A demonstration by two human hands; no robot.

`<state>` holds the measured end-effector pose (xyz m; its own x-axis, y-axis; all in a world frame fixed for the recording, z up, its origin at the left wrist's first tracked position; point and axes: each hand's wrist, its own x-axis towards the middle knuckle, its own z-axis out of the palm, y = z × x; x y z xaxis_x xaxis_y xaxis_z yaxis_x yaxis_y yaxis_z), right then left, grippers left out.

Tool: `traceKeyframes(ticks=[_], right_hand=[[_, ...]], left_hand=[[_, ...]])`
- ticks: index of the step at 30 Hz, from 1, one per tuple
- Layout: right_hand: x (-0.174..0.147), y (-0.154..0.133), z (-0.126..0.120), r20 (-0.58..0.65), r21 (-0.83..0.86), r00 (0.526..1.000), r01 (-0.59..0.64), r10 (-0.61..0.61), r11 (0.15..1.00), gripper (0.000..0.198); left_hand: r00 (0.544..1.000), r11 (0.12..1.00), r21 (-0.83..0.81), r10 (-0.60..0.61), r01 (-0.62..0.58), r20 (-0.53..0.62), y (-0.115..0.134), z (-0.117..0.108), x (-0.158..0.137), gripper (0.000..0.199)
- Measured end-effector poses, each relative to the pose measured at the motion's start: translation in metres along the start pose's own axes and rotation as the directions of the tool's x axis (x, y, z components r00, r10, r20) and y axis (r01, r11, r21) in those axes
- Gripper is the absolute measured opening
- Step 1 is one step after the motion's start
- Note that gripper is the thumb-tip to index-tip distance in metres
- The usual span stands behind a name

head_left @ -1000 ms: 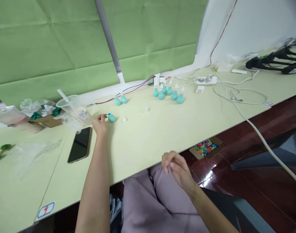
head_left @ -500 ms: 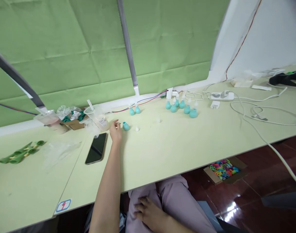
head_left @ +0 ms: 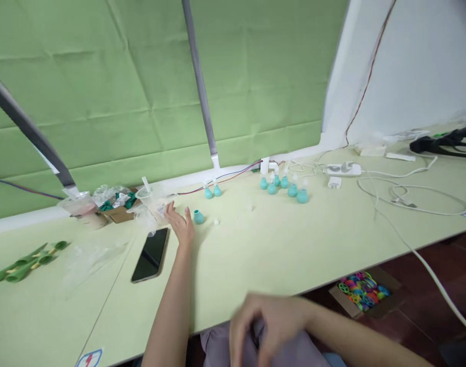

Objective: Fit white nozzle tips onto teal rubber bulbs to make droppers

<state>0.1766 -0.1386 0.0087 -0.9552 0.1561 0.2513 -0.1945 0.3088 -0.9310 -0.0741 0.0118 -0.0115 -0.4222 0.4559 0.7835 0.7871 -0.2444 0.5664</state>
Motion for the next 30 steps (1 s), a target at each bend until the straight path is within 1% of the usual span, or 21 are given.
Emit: traceKeyframes(ticks=[1,2,3,4,5,6,7,8,9,10,11,14,17,20,22,24,27,28,30], right_hand=[[0.006,-0.013,-0.027,-0.143,-0.027,0.990,0.015,-0.018,1.000,0.026],[0.011,-0.020,-0.054,-0.272,-0.080,0.961,0.028,-0.048,0.996,0.029],[0.017,-0.020,-0.081,-0.391,-0.138,0.916,0.036,-0.088,0.990,0.031],[0.021,-0.015,-0.107,-0.504,-0.191,0.856,0.021,-0.116,0.981,0.031],[0.024,-0.005,-0.130,-0.630,-0.240,0.762,-0.007,-0.150,0.971,0.030],[0.025,0.007,-0.150,-0.762,-0.274,0.621,-0.052,-0.184,0.960,0.028],[0.024,0.021,-0.166,-0.863,-0.286,0.462,-0.115,-0.203,0.951,0.026],[0.022,0.035,-0.177,-0.916,-0.289,0.343,-0.199,-0.209,0.937,0.024],[0.018,0.046,-0.184,-0.933,-0.292,0.296,-0.290,-0.205,0.911,0.021],[0.013,0.055,-0.187,-0.942,-0.294,0.266,-0.361,-0.204,0.885,0.018],[0.009,0.061,-0.188,-0.942,-0.307,0.264,-0.426,-0.208,0.851,0.017],[-0.001,0.066,-0.178,-0.913,-0.401,0.311,-0.567,-0.263,0.719,0.024],[0.001,0.064,-0.167,-0.845,-0.535,0.408,-0.642,-0.346,0.549,0.031],[0.009,0.067,-0.159,-0.781,-0.622,0.489,-0.667,-0.390,0.410,0.025],[0.013,0.072,-0.156,-0.768,-0.636,0.508,-0.677,-0.389,0.371,0.019],[0.015,0.076,-0.155,-0.773,-0.631,0.513,-0.683,-0.373,0.368,0.016],[0.015,0.081,-0.157,-0.785,-0.616,0.513,-0.701,-0.347,0.358,0.016],[0.015,0.083,-0.158,-0.783,-0.619,0.521,-0.707,-0.339,0.342,0.016],[0.016,0.086,-0.161,-0.766,-0.640,0.557,-0.709,-0.323,0.296,0.016]], left_hand=[[0.999,1.000,0.008,0.025,-0.025,-0.021,0.003,-0.001,0.000,0.051],[0.998,0.999,0.015,0.050,-0.049,-0.030,0.006,-0.002,-0.001,0.050],[0.997,0.997,0.019,0.076,-0.076,-0.026,0.009,-0.003,-0.001,0.050],[0.994,0.994,0.023,0.107,-0.107,-0.008,0.012,-0.003,-0.002,0.050],[0.990,0.989,0.025,0.142,-0.143,0.022,0.015,-0.002,-0.003,0.050],[0.982,0.983,0.023,0.179,-0.181,0.063,0.018,-0.001,-0.005,0.051],[0.970,0.975,0.018,0.216,-0.220,0.109,0.021,0.000,-0.006,0.051],[0.956,0.967,0.013,0.250,-0.254,0.154,0.024,0.002,-0.008,0.051],[0.942,0.959,0.006,0.277,-0.283,0.191,0.027,0.004,-0.009,0.051],[0.929,0.952,0.000,0.298,-0.305,0.219,0.030,0.005,-0.011,0.051],[0.919,0.947,-0.004,0.314,-0.322,0.237,0.032,0.007,-0.012,0.050],[0.911,0.941,0.001,0.328,-0.339,0.249,0.037,0.009,-0.014,0.048],[0.920,0.948,0.013,0.305,-0.318,0.248,0.038,0.010,-0.016,0.046],[0.924,0.955,0.016,0.283,-0.297,0.258,0.037,0.010,-0.019,0.047],[0.926,0.957,0.020,0.276,-0.291,0.259,0.037,0.010,-0.020,0.047],[0.928,0.957,0.031,0.273,-0.290,0.251,0.038,0.009,-0.020,0.046],[0.934,0.957,0.055,0.264,-0.284,0.240,0.039,0.008,-0.019,0.046],[0.936,0.958,0.064,0.258,-0.280,0.239,0.039,0.008,-0.019,0.046],[0.937,0.958,0.080,0.250,-0.276,0.245,0.038,0.008,-0.019,0.045]])
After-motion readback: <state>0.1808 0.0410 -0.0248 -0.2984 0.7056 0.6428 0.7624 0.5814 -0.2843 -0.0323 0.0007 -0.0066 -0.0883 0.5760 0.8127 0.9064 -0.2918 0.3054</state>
